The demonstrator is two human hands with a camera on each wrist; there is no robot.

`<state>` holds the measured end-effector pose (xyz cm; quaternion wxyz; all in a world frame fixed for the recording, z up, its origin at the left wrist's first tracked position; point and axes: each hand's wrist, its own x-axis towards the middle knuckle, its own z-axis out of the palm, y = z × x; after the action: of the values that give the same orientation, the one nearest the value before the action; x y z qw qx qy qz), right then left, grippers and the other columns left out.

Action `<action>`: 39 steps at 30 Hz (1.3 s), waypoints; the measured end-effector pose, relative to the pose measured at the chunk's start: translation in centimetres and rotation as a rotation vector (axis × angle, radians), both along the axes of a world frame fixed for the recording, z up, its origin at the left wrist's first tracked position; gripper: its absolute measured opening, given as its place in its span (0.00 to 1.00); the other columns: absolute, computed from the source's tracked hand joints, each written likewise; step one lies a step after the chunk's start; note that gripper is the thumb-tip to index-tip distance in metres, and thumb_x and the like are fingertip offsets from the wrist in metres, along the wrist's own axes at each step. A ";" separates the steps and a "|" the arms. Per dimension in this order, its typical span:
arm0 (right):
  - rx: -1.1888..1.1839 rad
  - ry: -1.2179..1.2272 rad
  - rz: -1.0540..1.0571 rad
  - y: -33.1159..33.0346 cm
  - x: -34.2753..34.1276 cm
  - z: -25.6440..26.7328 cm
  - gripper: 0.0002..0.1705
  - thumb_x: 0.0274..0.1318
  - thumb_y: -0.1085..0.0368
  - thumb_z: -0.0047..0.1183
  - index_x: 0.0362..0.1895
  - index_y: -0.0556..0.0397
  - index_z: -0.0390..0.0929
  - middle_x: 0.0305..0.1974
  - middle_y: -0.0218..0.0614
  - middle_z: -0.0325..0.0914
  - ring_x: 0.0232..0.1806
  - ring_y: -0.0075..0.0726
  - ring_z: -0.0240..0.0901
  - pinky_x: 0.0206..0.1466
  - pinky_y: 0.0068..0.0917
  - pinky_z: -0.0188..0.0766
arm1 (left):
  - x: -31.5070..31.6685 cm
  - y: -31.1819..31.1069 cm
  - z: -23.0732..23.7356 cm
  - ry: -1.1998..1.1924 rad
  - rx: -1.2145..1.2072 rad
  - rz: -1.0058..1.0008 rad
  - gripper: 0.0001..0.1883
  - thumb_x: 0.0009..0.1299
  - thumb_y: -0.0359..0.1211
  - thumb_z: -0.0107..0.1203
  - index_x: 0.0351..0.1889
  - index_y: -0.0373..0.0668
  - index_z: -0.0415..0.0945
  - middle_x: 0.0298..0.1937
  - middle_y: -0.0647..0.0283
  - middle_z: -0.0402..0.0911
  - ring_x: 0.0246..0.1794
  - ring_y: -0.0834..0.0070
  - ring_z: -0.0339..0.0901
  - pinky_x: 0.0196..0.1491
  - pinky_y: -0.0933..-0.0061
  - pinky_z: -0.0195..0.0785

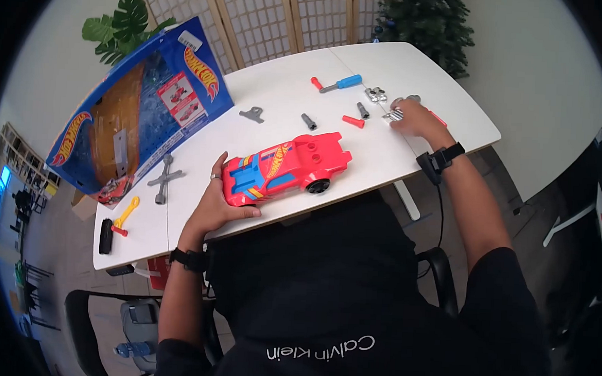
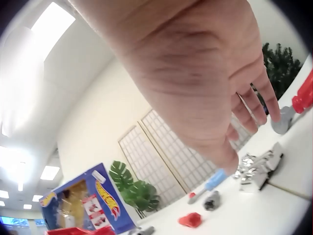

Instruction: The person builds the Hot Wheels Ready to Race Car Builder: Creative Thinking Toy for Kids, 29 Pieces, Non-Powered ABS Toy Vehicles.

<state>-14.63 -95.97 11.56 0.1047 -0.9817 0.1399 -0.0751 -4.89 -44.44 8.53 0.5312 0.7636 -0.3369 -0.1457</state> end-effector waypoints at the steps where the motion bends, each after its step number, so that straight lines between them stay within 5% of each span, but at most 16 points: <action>1: -0.002 0.013 0.019 -0.1 -0.3 0.4 0.25 0.55 0.64 0.71 0.56 0.58 0.81 0.54 0.52 0.85 0.58 0.52 0.82 0.64 0.41 0.77 | 0.1 0.0 -0.1 0.013 -0.002 0.019 0.80 0.42 0.42 0.91 0.87 0.37 0.40 0.78 0.45 0.63 0.80 0.56 0.62 0.84 0.59 0.52; 5: 0.287 -0.310 0.153 4.7 0.3 5.3 0.26 0.54 0.67 0.72 0.57 0.57 0.81 0.52 0.45 0.85 0.54 0.38 0.84 0.58 0.37 0.79 | 0.5 1.0 0.2 -0.028 0.036 -0.015 0.80 0.41 0.40 0.91 0.87 0.35 0.41 0.82 0.45 0.61 0.83 0.57 0.60 0.85 0.59 0.49; 7: 0.537 -0.427 0.511 14.1 -0.1 9.2 0.28 0.50 0.64 0.75 0.55 0.60 0.82 0.48 0.47 0.87 0.49 0.46 0.86 0.52 0.42 0.81 | 0.9 1.5 -0.4 -0.106 0.038 -0.002 0.77 0.43 0.37 0.90 0.86 0.34 0.43 0.82 0.47 0.62 0.81 0.58 0.62 0.84 0.60 0.51; 11: 0.156 -0.112 0.961 26.4 1.9 10.1 0.21 0.55 0.64 0.71 0.51 0.62 0.84 0.53 0.48 0.85 0.52 0.50 0.85 0.57 0.41 0.79 | 0.4 1.2 -0.4 -0.016 -0.059 0.027 0.79 0.42 0.47 0.91 0.84 0.26 0.45 0.77 0.40 0.68 0.80 0.56 0.66 0.83 0.62 0.54; 15: -0.029 -0.010 0.942 30.2 5.2 7.6 0.21 0.55 0.63 0.73 0.50 0.61 0.86 0.50 0.51 0.84 0.53 0.56 0.83 0.57 0.43 0.78 | 0.6 1.1 -0.9 -0.052 -0.109 0.014 0.75 0.45 0.49 0.89 0.82 0.22 0.50 0.74 0.40 0.73 0.75 0.56 0.72 0.78 0.64 0.62; 17: -0.008 0.062 0.950 30.2 5.7 6.8 0.22 0.55 0.62 0.74 0.51 0.60 0.87 0.47 0.49 0.83 0.53 0.56 0.82 0.58 0.44 0.78 | 0.4 1.3 -0.6 -0.023 -0.028 0.002 0.68 0.48 0.37 0.88 0.83 0.30 0.52 0.75 0.51 0.71 0.77 0.65 0.69 0.80 0.63 0.60; 19: 0.027 0.038 0.964 30.5 5.3 6.3 0.21 0.54 0.63 0.74 0.51 0.60 0.87 0.48 0.48 0.84 0.53 0.55 0.82 0.58 0.44 0.78 | 0.5 1.3 -0.5 -0.065 -0.022 0.000 0.68 0.49 0.40 0.88 0.83 0.29 0.53 0.74 0.50 0.73 0.75 0.64 0.71 0.80 0.63 0.61; 22: 0.083 0.106 0.812 30.6 4.8 4.7 0.26 0.60 0.62 0.70 0.61 0.57 0.84 0.54 0.51 0.84 0.58 0.57 0.81 0.66 0.46 0.75 | 0.2 1.5 -0.1 -0.097 -0.017 0.032 0.73 0.45 0.53 0.87 0.81 0.23 0.54 0.70 0.38 0.77 0.72 0.55 0.76 0.76 0.64 0.66; 24: -0.234 -0.177 1.079 29.1 5.3 0.6 0.32 0.70 0.53 0.61 0.72 0.57 0.75 0.67 0.55 0.78 0.70 0.57 0.75 0.80 0.51 0.62 | 0.2 1.5 -0.2 -0.125 -0.037 0.047 0.72 0.47 0.54 0.86 0.81 0.23 0.55 0.71 0.38 0.77 0.72 0.55 0.77 0.75 0.63 0.67; 28: -0.230 -0.242 0.934 30.6 1.7 0.3 0.46 0.78 0.39 0.46 0.82 0.63 0.58 0.79 0.56 0.64 0.81 0.56 0.61 0.88 0.54 0.43 | 0.1 1.3 -0.3 -0.256 0.099 0.043 0.68 0.51 0.49 0.85 0.83 0.29 0.53 0.75 0.46 0.74 0.75 0.57 0.73 0.78 0.62 0.63; 32: -0.212 -0.194 0.932 29.9 1.5 2.5 0.43 0.74 0.38 0.51 0.78 0.58 0.67 0.77 0.54 0.68 0.80 0.50 0.64 0.88 0.53 0.45 | 0.3 1.0 -0.7 -0.223 0.039 -0.017 0.65 0.54 0.46 0.83 0.84 0.33 0.53 0.78 0.47 0.70 0.76 0.58 0.71 0.79 0.62 0.62; 34: 0.302 0.001 0.788 28.6 1.3 5.5 0.36 0.75 0.41 0.52 0.76 0.50 0.72 0.71 0.54 0.75 0.75 0.52 0.71 0.84 0.49 0.55 | 0.1 0.6 -1.1 -0.249 -0.028 -0.052 0.64 0.55 0.44 0.82 0.85 0.35 0.53 0.79 0.46 0.68 0.77 0.59 0.70 0.79 0.62 0.61; 35: 0.457 -0.056 0.765 25.8 3.1 5.4 0.31 0.77 0.49 0.55 0.77 0.44 0.72 0.70 0.50 0.77 0.71 0.47 0.74 0.74 0.41 0.71 | -0.4 0.5 -0.9 -0.238 -0.047 -0.033 0.60 0.56 0.43 0.79 0.84 0.36 0.56 0.78 0.44 0.68 0.77 0.55 0.69 0.79 0.60 0.60; 36: 0.552 -0.039 0.527 23.4 3.3 7.0 0.25 0.77 0.52 0.56 0.70 0.48 0.77 0.68 0.44 0.79 0.60 0.42 0.81 0.65 0.36 0.77 | -0.6 0.5 -0.9 -0.223 -0.069 0.000 0.56 0.57 0.41 0.76 0.83 0.38 0.58 0.77 0.42 0.68 0.77 0.51 0.68 0.80 0.58 0.60; 38: 0.187 -0.372 0.468 12.3 8.7 4.0 0.17 0.74 0.58 0.57 0.59 0.54 0.82 0.49 0.44 0.86 0.48 0.46 0.84 0.55 0.38 0.79 | -0.7 0.6 -0.8 -0.232 -0.048 0.000 0.55 0.57 0.40 0.75 0.83 0.42 0.59 0.77 0.43 0.67 0.78 0.53 0.67 0.80 0.58 0.58; 39: -0.024 -0.224 0.275 8.6 9.0 4.3 0.18 0.73 0.58 0.58 0.60 0.53 0.82 0.46 0.48 0.86 0.52 0.51 0.84 0.57 0.41 0.79 | -0.6 0.7 -0.7 -0.249 -0.013 -0.003 0.54 0.57 0.39 0.75 0.83 0.45 0.60 0.78 0.44 0.66 0.78 0.54 0.66 0.81 0.58 0.56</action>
<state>-5.60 -87.36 15.87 0.1173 -0.9783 -0.0089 -0.1706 -5.52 -43.70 7.84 0.4900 0.7718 -0.4024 -0.0487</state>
